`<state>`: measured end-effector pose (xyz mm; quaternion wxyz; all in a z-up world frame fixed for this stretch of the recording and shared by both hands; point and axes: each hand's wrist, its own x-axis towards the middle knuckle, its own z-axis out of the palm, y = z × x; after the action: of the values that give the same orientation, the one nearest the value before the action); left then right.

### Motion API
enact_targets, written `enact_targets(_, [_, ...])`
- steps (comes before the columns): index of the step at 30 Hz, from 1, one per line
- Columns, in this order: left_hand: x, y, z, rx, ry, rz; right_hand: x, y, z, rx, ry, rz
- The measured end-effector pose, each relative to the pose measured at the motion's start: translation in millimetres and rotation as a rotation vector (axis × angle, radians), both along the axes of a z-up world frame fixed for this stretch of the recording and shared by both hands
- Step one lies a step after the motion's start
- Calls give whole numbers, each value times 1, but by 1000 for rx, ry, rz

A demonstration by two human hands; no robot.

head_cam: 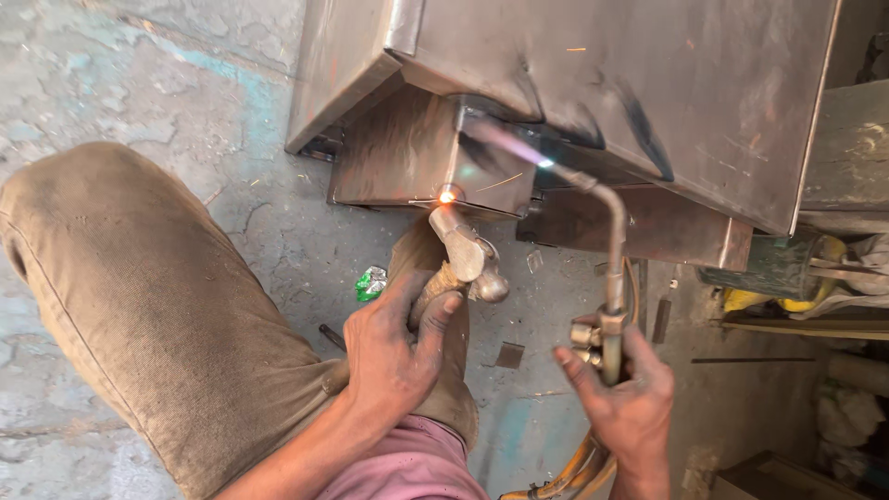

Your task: The person performs gas welding on a metal structure, using a torch and a filler rod to join metal plates, while occasionally using a hammer to position the metal components.

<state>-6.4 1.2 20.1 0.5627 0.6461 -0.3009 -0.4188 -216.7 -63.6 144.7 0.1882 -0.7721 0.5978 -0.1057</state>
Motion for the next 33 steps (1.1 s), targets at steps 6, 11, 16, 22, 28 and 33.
enact_targets(6, [12,0,-7,53,-202,-32,-34,8,-8,-15,-169,-244])
enact_targets(11, [44,6,-7,-217,-593,-296,-53,14,-6,-38,-337,-338])
enact_targets(16, [77,-9,-9,-128,-733,-402,-67,23,0,-52,-435,-373])
enact_targets(22, [82,-21,22,-51,-622,-294,-68,16,-8,-91,-455,-344])
enact_targets(28, [86,-22,97,54,-224,-265,-86,13,-22,-107,-485,-234])
enact_targets(33, [84,-55,122,397,-466,-442,-106,12,-56,-15,-416,-230])
